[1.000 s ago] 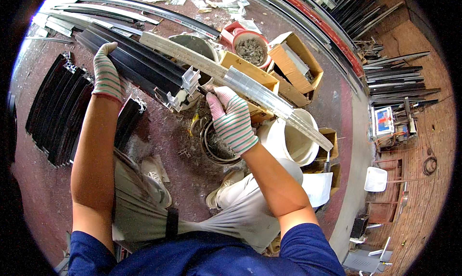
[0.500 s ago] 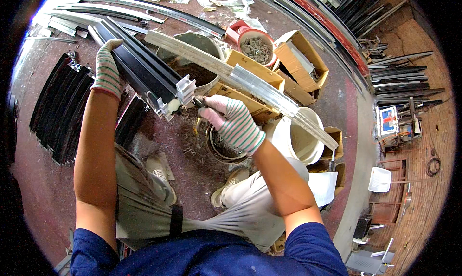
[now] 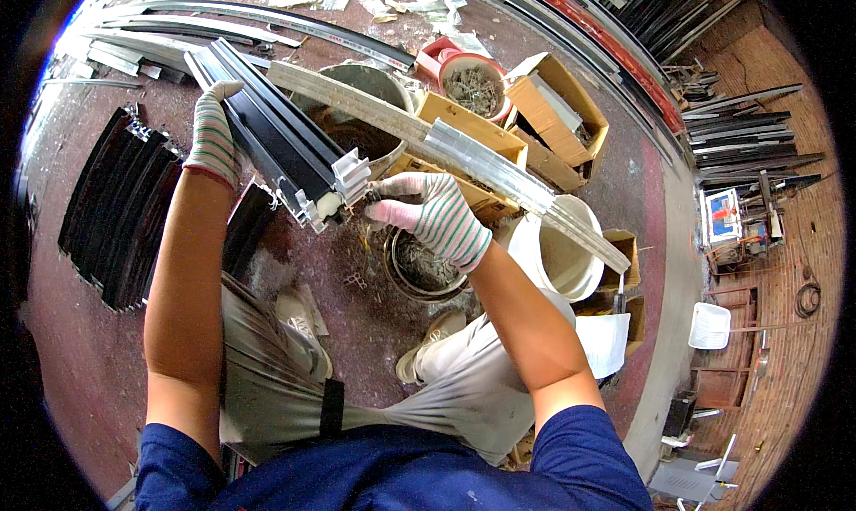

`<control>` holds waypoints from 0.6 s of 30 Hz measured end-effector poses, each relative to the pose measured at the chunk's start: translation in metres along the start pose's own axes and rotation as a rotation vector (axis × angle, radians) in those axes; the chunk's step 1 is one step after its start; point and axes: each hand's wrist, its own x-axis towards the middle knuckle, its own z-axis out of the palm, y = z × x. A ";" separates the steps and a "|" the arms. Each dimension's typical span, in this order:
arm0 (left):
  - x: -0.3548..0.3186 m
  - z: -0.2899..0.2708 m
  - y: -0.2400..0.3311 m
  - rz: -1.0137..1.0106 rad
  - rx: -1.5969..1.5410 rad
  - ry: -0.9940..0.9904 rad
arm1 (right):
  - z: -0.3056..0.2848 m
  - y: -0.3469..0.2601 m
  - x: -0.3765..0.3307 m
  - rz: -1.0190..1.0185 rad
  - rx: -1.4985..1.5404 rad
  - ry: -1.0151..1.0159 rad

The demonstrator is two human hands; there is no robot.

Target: The person sits on the floor and assembles black metal frame profiles by inserting small metal clips into the profile ends. They repeatedly pick up profiles, insert clips, and place the finished pieces onto a growing stack on the floor.

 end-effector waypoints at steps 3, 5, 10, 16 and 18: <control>0.013 -0.011 -0.001 -0.033 -0.017 -0.104 | 0.006 -0.015 -0.005 0.000 -0.051 -0.019; -0.010 0.006 0.004 -0.033 -0.017 -0.104 | 0.001 -0.026 -0.008 -0.110 -0.135 -0.064; 0.014 0.000 0.000 -0.045 -0.016 -0.382 | -0.016 -0.033 0.024 -0.533 -0.682 0.143; -0.035 0.027 -0.022 -0.384 -0.357 -1.148 | -0.035 -0.049 0.056 -0.987 -1.197 0.535; -0.020 0.035 -0.024 -0.692 -0.644 -1.405 | -0.037 -0.060 0.057 -1.129 -1.138 0.638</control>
